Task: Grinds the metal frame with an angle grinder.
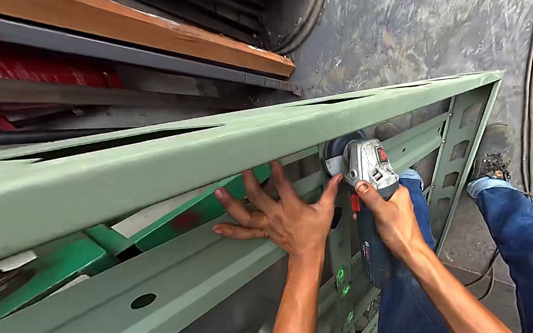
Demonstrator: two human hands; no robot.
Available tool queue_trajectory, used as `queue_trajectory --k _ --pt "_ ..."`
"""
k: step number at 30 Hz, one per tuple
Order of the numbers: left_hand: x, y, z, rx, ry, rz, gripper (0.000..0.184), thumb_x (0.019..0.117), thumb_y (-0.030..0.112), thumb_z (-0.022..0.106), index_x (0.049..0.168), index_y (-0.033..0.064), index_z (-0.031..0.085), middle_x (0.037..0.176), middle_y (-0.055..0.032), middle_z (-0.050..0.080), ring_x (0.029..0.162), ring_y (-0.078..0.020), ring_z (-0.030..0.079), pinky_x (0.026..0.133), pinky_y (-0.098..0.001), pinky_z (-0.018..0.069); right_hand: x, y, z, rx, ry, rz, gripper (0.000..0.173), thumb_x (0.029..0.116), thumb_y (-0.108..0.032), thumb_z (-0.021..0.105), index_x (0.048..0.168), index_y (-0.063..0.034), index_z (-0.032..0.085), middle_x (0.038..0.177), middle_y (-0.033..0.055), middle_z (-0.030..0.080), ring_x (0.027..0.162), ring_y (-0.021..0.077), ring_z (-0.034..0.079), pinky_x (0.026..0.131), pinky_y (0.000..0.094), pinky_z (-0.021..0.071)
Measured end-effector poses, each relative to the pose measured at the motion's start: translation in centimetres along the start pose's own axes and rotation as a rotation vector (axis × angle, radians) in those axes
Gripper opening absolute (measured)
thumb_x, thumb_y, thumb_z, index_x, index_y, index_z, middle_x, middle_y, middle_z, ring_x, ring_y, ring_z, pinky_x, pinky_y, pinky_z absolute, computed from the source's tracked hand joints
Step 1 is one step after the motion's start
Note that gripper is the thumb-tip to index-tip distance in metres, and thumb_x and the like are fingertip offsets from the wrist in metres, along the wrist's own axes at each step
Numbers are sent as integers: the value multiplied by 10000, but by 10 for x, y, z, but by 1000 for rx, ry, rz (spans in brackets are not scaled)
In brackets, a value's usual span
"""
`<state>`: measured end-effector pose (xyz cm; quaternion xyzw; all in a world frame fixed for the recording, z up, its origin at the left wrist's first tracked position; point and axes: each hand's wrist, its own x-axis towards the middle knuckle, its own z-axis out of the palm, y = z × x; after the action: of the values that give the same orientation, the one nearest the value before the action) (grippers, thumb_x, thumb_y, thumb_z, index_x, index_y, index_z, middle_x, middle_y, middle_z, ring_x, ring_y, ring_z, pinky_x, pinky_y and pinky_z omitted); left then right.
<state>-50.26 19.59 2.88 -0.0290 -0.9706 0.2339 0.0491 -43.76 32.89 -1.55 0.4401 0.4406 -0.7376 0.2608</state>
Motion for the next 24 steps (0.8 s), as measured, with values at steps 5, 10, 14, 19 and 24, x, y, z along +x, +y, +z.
queue_trajectory --k 5,10,14,19,24 --pt "-2 -1 8 -71 96 72 717 741 831 610 1257 347 727 1566 -165 441 1517 -532 89 1085 -805 -58 -1 -20 -1 29 -63 38 637 779 -780 696 985 -178 724 756 91 711 585 241 699 514 416 610" --pt "-2 -1 7 -108 80 83 639 758 784 623 1183 326 756 1394 -69 615 1494 -495 213 1086 -802 -31 -8 -21 2 69 -68 97 666 773 -795 689 994 -168 719 759 115 715 601 265 712 544 431 627" --pt "-2 1 8 -101 93 46 736 774 760 637 1277 228 708 1258 -48 680 1454 -443 326 1105 -783 -12 -5 -25 4 41 -51 103 661 766 -802 688 974 -176 723 742 99 713 586 247 704 525 419 614" --pt "-2 5 11 -146 148 17 856 755 732 668 1372 140 630 1191 -60 685 1399 -397 391 1114 -759 -25 -7 -27 4 -2 -38 126 653 736 -822 699 939 -202 726 711 73 704 566 221 693 516 414 605" --pt "-2 5 10 -142 139 2 1032 719 753 687 1462 64 496 1380 -123 583 1457 -400 304 1122 -743 -73 -6 -26 3 18 -50 128 666 756 -817 689 969 -187 726 733 91 710 579 240 700 520 426 610"
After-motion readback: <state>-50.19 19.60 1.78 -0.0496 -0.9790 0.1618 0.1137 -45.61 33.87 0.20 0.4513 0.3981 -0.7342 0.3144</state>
